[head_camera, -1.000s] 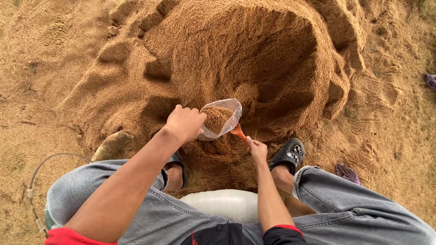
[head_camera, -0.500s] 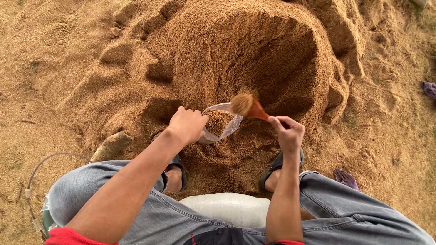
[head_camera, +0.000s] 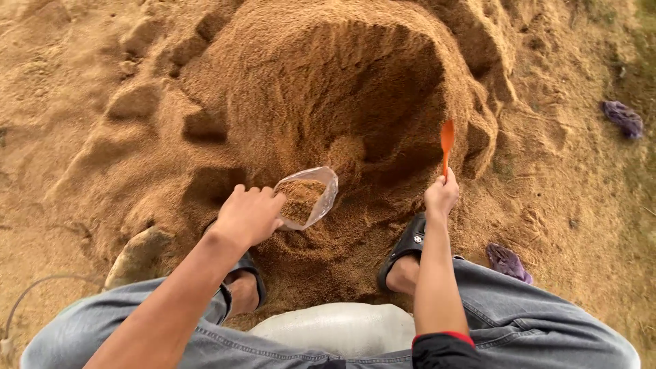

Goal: Scooping grain from a pile into small plastic bags using a spoon

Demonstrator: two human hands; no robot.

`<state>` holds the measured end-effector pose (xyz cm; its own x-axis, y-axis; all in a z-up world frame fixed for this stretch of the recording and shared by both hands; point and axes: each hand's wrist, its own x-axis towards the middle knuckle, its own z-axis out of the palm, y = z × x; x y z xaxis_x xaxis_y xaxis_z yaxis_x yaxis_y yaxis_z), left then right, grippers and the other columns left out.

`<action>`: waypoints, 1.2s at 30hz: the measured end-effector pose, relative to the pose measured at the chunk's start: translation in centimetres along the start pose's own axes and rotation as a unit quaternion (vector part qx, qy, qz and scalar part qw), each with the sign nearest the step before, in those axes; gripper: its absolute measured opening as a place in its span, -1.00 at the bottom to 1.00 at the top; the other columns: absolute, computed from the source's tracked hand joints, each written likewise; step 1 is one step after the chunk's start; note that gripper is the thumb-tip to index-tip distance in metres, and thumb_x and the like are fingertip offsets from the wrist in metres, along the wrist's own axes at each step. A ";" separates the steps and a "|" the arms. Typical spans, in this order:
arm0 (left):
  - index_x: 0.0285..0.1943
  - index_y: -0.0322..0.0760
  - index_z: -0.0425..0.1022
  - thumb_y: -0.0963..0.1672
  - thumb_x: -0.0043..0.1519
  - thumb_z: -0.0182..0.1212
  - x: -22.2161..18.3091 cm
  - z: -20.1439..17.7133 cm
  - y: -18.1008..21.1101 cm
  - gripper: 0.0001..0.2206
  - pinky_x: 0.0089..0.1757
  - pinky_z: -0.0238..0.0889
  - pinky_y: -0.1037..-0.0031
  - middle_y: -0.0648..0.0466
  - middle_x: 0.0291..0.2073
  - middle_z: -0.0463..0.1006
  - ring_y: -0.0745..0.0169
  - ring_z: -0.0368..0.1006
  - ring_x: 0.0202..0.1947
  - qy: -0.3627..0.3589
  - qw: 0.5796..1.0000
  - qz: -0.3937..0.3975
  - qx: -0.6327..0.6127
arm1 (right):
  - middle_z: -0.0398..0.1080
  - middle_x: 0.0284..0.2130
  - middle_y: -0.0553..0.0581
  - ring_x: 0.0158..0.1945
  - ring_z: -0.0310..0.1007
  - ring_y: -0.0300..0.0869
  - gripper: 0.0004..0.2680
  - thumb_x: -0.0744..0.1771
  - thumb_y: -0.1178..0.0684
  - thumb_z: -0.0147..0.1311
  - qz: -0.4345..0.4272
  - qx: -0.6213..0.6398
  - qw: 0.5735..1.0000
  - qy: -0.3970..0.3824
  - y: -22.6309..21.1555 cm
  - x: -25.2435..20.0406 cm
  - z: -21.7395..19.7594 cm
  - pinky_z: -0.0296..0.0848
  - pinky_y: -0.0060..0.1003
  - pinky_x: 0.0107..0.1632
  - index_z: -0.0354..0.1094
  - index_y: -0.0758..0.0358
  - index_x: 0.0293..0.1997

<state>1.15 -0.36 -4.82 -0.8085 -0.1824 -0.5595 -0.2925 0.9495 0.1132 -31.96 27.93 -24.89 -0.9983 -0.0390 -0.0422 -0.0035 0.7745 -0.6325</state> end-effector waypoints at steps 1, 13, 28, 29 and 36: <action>0.22 -0.17 0.42 0.05 0.31 0.17 -0.1 -0.1 0.1 -0.61 0.09 0.26 0.02 -0.10 0.03 0.57 -0.07 0.55 0.03 -0.004 1.000 -0.005 0.003 | 0.45 0.00 0.35 0.11 0.43 0.23 -0.73 0.40 0.10 -0.09 0.006 0.007 0.999 0.035 1.9 1.1 0.7 0.31 0.12 0.21 0.39 0.07 0.24; 0.19 -0.11 0.43 0.06 0.28 0.19 0.9 1.3 -0.4 -0.62 0.07 0.24 0.07 -0.05 0.00 0.57 -0.02 0.55 -0.01 -0.036 0.999 -0.032 0.012 | 0.40 0.00 0.54 0.19 0.35 0.28 -0.65 0.39 0.21 -0.09 0.048 0.068 0.990 -0.114 3.2 -6.4 5.2 0.24 0.12 0.24 0.25 0.16 0.39; 0.20 -0.13 0.44 0.07 0.27 0.21 1.7 2.8 -0.5 -0.60 0.05 0.24 0.05 -0.05 -0.01 0.57 -0.03 0.55 -0.03 -0.021 0.999 -0.033 0.011 | 0.53 -0.23 0.13 -0.13 0.52 -0.07 -0.79 0.44 -0.12 -0.11 0.112 -0.005 0.980 -0.165 6.1 -9.8 9.9 0.42 -0.11 -0.05 0.47 -0.10 0.10; 0.23 -0.14 0.44 0.06 0.28 0.22 1.8 2.6 -0.6 -0.59 0.07 0.23 0.05 -0.07 0.01 0.57 -0.03 0.55 -0.01 -0.023 0.999 -0.036 0.014 | 0.55 -0.23 0.12 -0.08 0.54 -0.01 -0.77 0.41 -0.23 -0.04 0.112 -0.027 0.969 -0.218 5.9 -10.0 10.6 0.44 -0.09 -0.01 0.50 -0.19 0.10; 0.25 -0.13 0.44 0.07 0.26 0.23 2.6 3.0 -0.8 -0.56 0.07 0.27 0.04 -0.06 0.00 0.58 0.00 0.57 -0.03 0.001 1.000 -0.024 0.011 | 0.29 -0.80 -0.01 -0.65 0.31 -0.21 -0.70 0.37 -0.36 0.06 0.057 0.017 0.992 -0.109 1.4 -10.2 6.5 0.22 -0.29 -0.40 0.56 -0.09 -0.40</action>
<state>0.81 -0.83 -8.78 -0.7949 -0.2273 -0.5625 -0.3194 0.9451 0.0695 -21.38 25.36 -30.35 -0.9560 -0.0910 -0.2790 0.1143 0.7601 -0.6397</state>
